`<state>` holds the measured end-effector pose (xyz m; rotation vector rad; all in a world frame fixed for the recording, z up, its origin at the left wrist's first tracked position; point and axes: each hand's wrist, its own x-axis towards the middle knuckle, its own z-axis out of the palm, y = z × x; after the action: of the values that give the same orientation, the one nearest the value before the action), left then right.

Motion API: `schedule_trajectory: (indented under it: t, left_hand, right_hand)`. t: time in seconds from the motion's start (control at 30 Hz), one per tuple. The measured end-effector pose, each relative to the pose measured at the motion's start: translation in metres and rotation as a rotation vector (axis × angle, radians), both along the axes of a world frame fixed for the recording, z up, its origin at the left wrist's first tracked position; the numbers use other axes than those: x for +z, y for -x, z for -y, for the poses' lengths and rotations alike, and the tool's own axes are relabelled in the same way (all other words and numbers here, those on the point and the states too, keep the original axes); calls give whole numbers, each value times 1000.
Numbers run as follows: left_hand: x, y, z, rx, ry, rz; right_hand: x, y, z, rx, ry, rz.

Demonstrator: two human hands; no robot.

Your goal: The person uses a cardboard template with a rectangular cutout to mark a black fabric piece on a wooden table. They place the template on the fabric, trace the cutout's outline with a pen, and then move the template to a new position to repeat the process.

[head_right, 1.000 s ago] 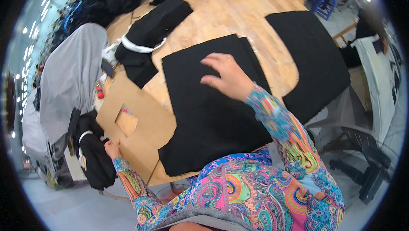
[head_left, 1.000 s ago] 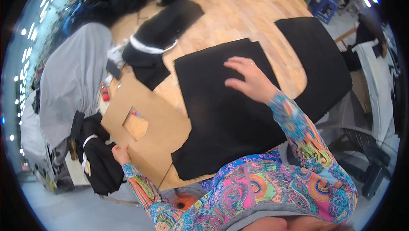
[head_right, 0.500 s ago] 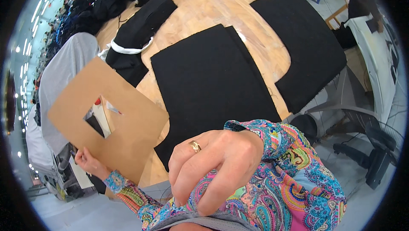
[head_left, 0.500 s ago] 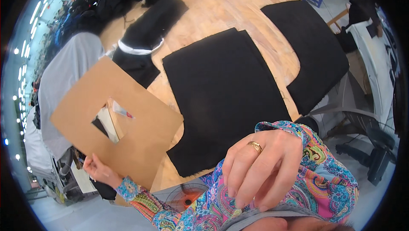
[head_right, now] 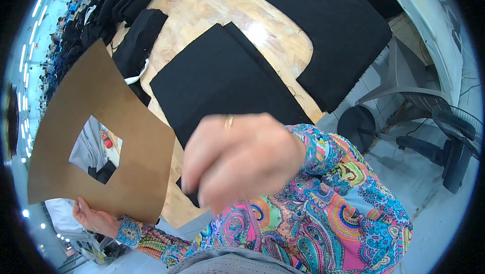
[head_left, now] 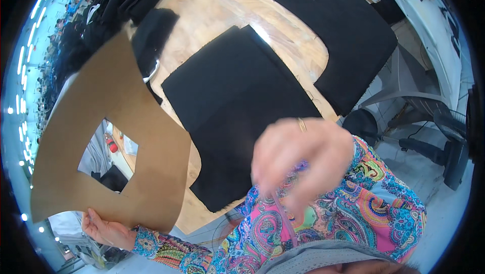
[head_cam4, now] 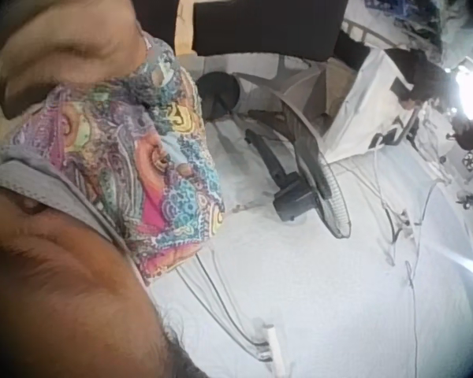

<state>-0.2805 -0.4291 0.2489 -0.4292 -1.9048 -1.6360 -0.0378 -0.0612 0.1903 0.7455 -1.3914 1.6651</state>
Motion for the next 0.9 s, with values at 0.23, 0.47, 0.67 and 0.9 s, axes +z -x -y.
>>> schedule_trajectory:
  t: [0.23, 0.47, 0.67, 0.9]
  left_hand:
    - [51, -15, -2, 11, 22, -113]
    - [-46, 14, -39, -302, -32, 379]
    - [-180, 2, -101, -388, -116, 650]
    - [-245, -10, -137, -458, -42, 772]
  right_hand:
    - [-113, -8, -10, -275, 85, 900]
    - [-138, -21, -11, -122, 297, 989]
    - [-143, -49, -27, 16, 556, 1202]
    - [-184, -71, -28, -215, 464, 1305]
